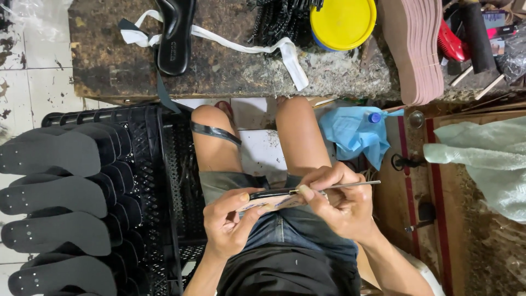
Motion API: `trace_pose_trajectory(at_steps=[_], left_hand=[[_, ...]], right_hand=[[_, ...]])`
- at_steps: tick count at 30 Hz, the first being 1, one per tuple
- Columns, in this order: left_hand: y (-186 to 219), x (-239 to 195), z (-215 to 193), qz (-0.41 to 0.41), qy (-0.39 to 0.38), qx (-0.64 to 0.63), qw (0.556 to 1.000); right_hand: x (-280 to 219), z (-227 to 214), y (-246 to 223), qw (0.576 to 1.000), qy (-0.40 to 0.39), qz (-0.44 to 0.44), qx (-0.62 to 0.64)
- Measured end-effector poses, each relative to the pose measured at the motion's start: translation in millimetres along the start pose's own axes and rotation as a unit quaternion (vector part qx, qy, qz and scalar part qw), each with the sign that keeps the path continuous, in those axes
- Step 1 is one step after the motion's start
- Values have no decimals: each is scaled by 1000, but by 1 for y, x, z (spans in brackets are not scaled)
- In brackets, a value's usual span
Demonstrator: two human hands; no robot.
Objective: A worker uses a thin metal tool to detail the edges of a shoe insole before inspecting and aligning it with other shoe components on a cluttered workbench.
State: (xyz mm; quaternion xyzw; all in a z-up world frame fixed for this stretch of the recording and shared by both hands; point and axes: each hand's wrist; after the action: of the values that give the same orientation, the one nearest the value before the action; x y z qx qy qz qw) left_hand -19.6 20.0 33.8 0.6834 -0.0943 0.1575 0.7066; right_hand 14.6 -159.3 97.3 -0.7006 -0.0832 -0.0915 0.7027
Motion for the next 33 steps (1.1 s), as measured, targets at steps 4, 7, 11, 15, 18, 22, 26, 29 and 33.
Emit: trace_pose_trajectory(at_steps=[4, 7, 11, 15, 18, 22, 26, 29, 33], left_hand=[[0, 0, -2, -10, -6, -18, 1000], [0, 2, -2, 12, -16, 16, 1000], [-1, 7, 1, -36, 30, 58, 997], [10, 34, 21, -119, 114, 1, 986], [8, 57, 40, -182, 173, -34, 967], [3, 73, 66, -220, 253, -58, 940], [-15, 76, 77, -365, 266, -104, 886], [-26, 75, 83, -393, 266, -113, 873], [-31, 76, 84, -417, 259, -122, 863]], right_hand=[[0, -2, 2, 1000, -10, 6, 12], [3, 0, -3, 1000, -9, 11, -8], [-5, 2, -1, 999, 46, 15, 12], [-14, -2, 10, 988, 49, -100, -108], [-18, 4, 9, 960, 9, -164, -227], [1, 20, 10, 899, 59, -324, -288], [1, 12, 33, 865, 55, -381, -322], [0, 7, 51, 842, 81, -426, -320], [-2, 3, 63, 829, 100, -446, -323]])
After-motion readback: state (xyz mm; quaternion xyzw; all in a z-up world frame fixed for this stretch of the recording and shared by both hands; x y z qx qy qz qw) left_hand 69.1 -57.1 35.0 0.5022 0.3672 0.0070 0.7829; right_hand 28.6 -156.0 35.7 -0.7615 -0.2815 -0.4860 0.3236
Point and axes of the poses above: each hand's wrist, its own x-axis towards the middle knuckle, its own z-axis out of the palm, y = z × x, and after that the axes turned 8 degrees about y, right-handed
